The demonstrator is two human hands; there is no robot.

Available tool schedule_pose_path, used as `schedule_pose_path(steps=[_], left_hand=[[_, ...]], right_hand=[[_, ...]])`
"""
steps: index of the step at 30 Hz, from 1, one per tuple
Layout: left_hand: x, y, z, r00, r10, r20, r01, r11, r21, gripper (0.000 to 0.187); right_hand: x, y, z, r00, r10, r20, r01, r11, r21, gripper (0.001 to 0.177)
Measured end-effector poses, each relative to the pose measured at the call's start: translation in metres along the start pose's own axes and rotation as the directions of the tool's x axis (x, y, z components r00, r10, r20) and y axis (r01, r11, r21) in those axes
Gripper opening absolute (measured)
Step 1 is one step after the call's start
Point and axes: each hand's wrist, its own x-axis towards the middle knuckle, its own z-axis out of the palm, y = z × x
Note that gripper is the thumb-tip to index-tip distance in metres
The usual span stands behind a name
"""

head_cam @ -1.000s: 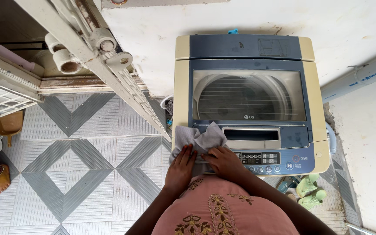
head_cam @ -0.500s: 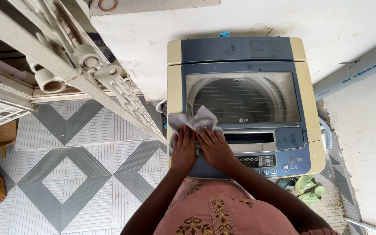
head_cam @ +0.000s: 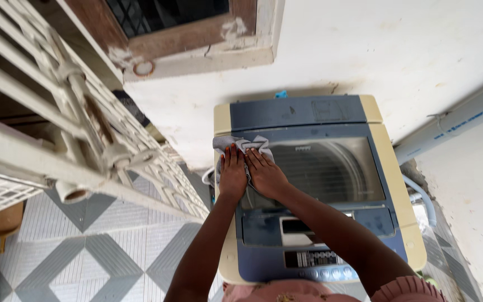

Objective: The person wipes the lid and top surface of a washing machine with a cloth.

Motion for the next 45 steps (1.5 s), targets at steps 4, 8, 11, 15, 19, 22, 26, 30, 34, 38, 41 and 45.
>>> schedule_pose_path(steps=[4,8,11,15,19,22,26,30,34,38,41,45], left_hand=[[0.048,-0.015,0.016,0.999,-0.031,-0.013,0.03,0.999,-0.04,0.051],[0.087,-0.029,0.032,0.998,-0.05,-0.041,0.049,0.998,-0.033,0.053],[0.112,-0.035,0.038,0.997,-0.07,-0.025,0.069,0.997,-0.044,0.055],[0.138,-0.042,0.048,0.998,-0.056,-0.033,0.055,0.998,-0.029,0.054],[0.152,-0.042,0.057,0.997,-0.067,-0.043,0.067,0.998,0.001,0.053],[0.152,-0.034,0.059,0.993,-0.094,-0.069,0.094,0.996,0.002,0.051],[0.148,-0.012,0.061,0.994,-0.078,-0.073,0.08,0.996,0.024,0.049],[0.151,0.025,0.077,0.995,-0.053,-0.079,0.058,0.996,0.063,0.049],[0.161,0.075,0.098,0.998,-0.011,-0.059,0.016,0.996,0.086,0.053],[0.176,0.138,0.117,1.0,0.0,0.011,-0.001,0.999,0.054,0.054],[0.188,0.19,0.13,0.998,0.033,0.057,-0.035,0.998,0.042,0.055],[0.203,0.25,0.147,0.992,0.084,0.09,-0.089,0.994,0.057,0.056]], right_hand=[[0.039,0.031,0.013,0.999,0.035,-0.008,-0.035,0.998,0.052,0.057],[0.073,0.06,0.019,0.998,0.052,-0.048,-0.047,0.994,0.104,0.061],[0.092,0.078,0.027,0.994,0.1,-0.035,-0.093,0.984,0.151,0.059],[0.11,0.098,0.043,0.985,0.162,-0.064,-0.144,0.963,0.229,0.055],[0.118,0.109,0.053,0.982,0.171,-0.081,-0.149,0.963,0.226,0.054],[0.114,0.113,0.055,0.986,0.163,-0.043,-0.153,0.972,0.181,0.06],[0.101,0.125,0.052,0.98,0.197,0.018,-0.197,0.961,0.194,0.062],[0.075,0.15,0.043,0.966,0.248,0.068,-0.256,0.947,0.191,0.062],[0.038,0.188,0.041,0.959,0.282,0.031,-0.283,0.945,0.162,0.061],[-0.003,0.238,0.039,0.942,0.334,0.024,-0.332,0.926,0.181,0.057],[-0.037,0.276,0.035,0.928,0.372,0.02,-0.371,0.915,0.159,0.058],[-0.077,0.321,0.025,0.901,0.433,0.015,-0.431,0.89,0.151,0.06]])
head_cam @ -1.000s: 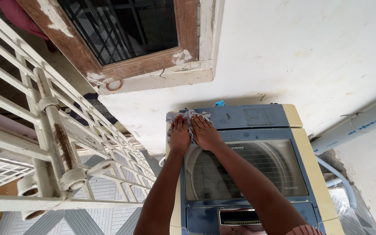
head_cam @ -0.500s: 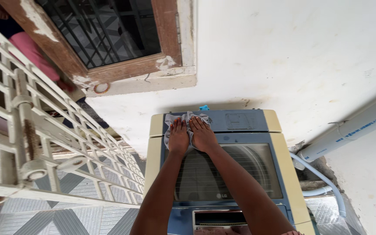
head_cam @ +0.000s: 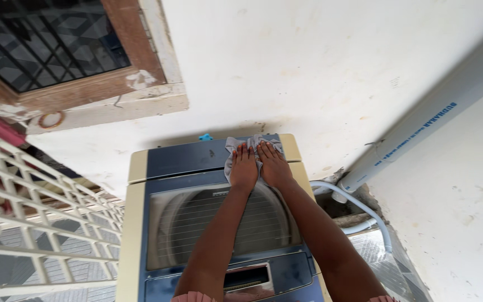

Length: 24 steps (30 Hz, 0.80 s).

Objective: The person wipes the lid and top surface of a washing machine with a cloth.

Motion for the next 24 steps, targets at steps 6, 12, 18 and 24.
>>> schedule_pose_path(steps=[6,12,18,24], left_hand=[[0.02,0.059,0.011,0.997,0.059,0.058,-0.058,0.998,-0.007,0.057],[0.031,0.071,0.015,0.995,0.046,0.086,-0.044,0.999,-0.022,0.055],[0.024,0.075,0.015,0.99,0.083,0.111,-0.089,0.995,0.042,0.055],[-0.011,0.089,0.009,0.983,0.162,0.087,-0.167,0.984,0.055,0.052]], right_hand=[[-0.011,0.055,-0.014,0.992,0.119,0.031,-0.119,0.993,0.015,0.059],[-0.01,0.069,-0.01,0.985,0.167,0.032,-0.169,0.981,0.096,0.057],[-0.025,0.069,-0.014,0.991,0.116,-0.069,-0.112,0.992,0.064,0.064],[-0.064,0.065,-0.023,0.982,0.048,-0.183,-0.031,0.995,0.093,0.055]])
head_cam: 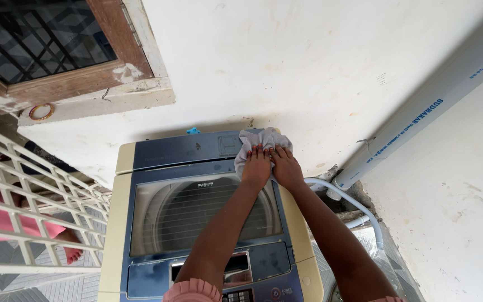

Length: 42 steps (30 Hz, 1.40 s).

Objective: The person wipes the lid and top surface of a washing machine with a cloth.

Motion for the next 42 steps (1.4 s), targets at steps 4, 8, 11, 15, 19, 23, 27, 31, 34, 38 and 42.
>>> schedule_pose_path(steps=[4,8,11,15,19,23,27,31,34,38,42], left_hand=[[-0.025,0.015,-0.003,0.999,0.038,-0.016,-0.038,0.999,0.018,0.052],[-0.053,0.028,-0.004,0.995,0.09,-0.052,-0.089,0.996,0.009,0.053],[-0.076,0.037,-0.004,0.988,0.118,-0.1,-0.122,0.992,-0.031,0.052],[-0.116,0.053,-0.007,0.979,0.178,-0.101,-0.182,0.983,-0.035,0.051],[-0.16,0.07,-0.017,0.971,0.207,-0.12,-0.214,0.976,-0.047,0.052],[-0.192,0.083,-0.029,0.959,0.262,-0.109,-0.269,0.962,-0.048,0.053],[-0.196,0.087,-0.032,0.961,0.259,-0.1,-0.265,0.963,-0.051,0.052],[-0.171,0.078,-0.028,0.962,0.256,-0.095,-0.261,0.964,-0.046,0.053],[-0.148,0.068,-0.023,0.963,0.256,-0.081,-0.258,0.966,-0.013,0.054],[-0.116,0.053,-0.017,0.978,0.204,-0.043,-0.206,0.978,-0.041,0.056],[-0.088,0.041,-0.016,0.986,0.162,0.031,-0.162,0.987,-0.009,0.06]], right_hand=[[-0.028,-0.004,-0.014,1.0,-0.027,0.015,0.027,1.0,0.001,0.056],[-0.057,-0.008,-0.023,0.999,-0.053,0.014,0.053,0.999,0.002,0.053],[-0.08,-0.013,-0.031,0.995,-0.09,0.046,0.093,0.993,-0.07,0.056],[-0.123,-0.028,-0.043,0.999,-0.05,0.006,0.05,0.999,0.015,0.049],[-0.167,-0.042,-0.057,0.998,-0.049,0.031,0.05,0.998,-0.038,0.052],[-0.202,-0.052,-0.064,0.998,-0.017,0.068,0.024,0.994,-0.105,0.063],[-0.201,-0.057,-0.068,0.999,0.006,0.038,-0.002,0.995,-0.096,0.062],[-0.173,-0.057,-0.066,0.998,0.029,0.056,-0.023,0.994,-0.106,0.062],[-0.148,-0.048,-0.055,0.999,0.042,0.022,-0.04,0.996,-0.079,0.049],[-0.115,-0.035,-0.039,0.998,0.041,0.051,-0.043,0.999,0.028,0.044],[-0.086,-0.025,-0.028,0.997,-0.028,0.078,0.033,0.998,-0.057,0.063]])
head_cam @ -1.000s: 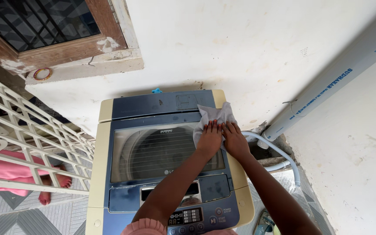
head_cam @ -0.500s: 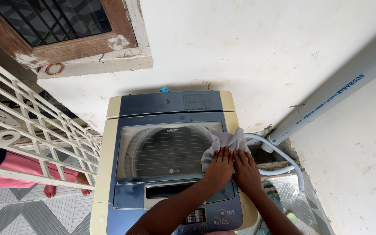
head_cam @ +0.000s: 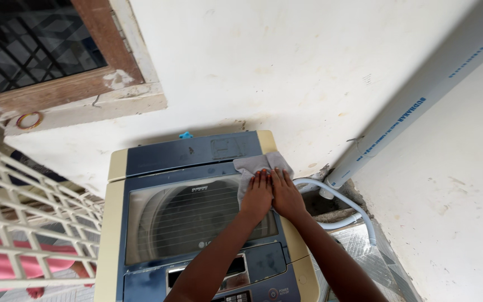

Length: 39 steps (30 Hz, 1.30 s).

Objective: The person wipes the lid and top surface of a washing machine with a cloth.

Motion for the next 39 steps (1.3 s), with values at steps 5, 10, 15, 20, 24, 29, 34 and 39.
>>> schedule_pose_path(steps=[5,10,15,20,24,29,34,39], left_hand=[[0.014,-0.006,-0.003,1.0,-0.012,-0.005,0.012,1.0,0.018,0.06],[0.006,-0.005,-0.001,0.997,-0.006,-0.075,0.006,1.0,0.0,0.055],[-0.021,-0.001,-0.008,0.983,0.092,-0.156,-0.09,0.996,0.023,0.047],[-0.058,0.011,-0.028,0.969,0.193,-0.156,-0.197,0.98,-0.017,0.041],[-0.074,0.017,-0.04,0.952,0.29,-0.096,-0.294,0.955,-0.028,0.031],[-0.092,0.013,-0.07,0.905,0.411,0.105,-0.405,0.911,-0.08,0.031],[-0.132,-0.008,-0.081,0.845,0.521,0.122,-0.499,0.849,-0.173,0.033],[-0.169,-0.034,-0.082,0.829,0.56,-0.009,-0.533,0.784,-0.318,0.039]], right_hand=[[0.021,0.002,0.003,0.988,0.109,0.11,-0.116,0.992,0.057,0.063],[0.011,0.003,0.011,0.992,0.116,0.052,-0.12,0.99,0.074,0.055],[-0.016,-0.008,0.014,0.992,0.117,0.043,-0.118,0.993,0.02,0.054],[-0.065,-0.041,-0.004,0.984,0.176,-0.024,-0.176,0.984,0.027,0.053],[-0.093,-0.072,-0.015,0.954,0.3,-0.023,-0.296,0.949,0.107,0.056],[-0.121,-0.109,-0.01,0.898,0.433,-0.08,-0.43,0.902,0.046,0.057],[-0.148,-0.17,-0.001,0.821,0.554,-0.14,-0.561,0.828,-0.015,0.056],[-0.161,-0.243,0.002,0.725,0.662,-0.19,-0.671,0.741,0.023,0.061]])
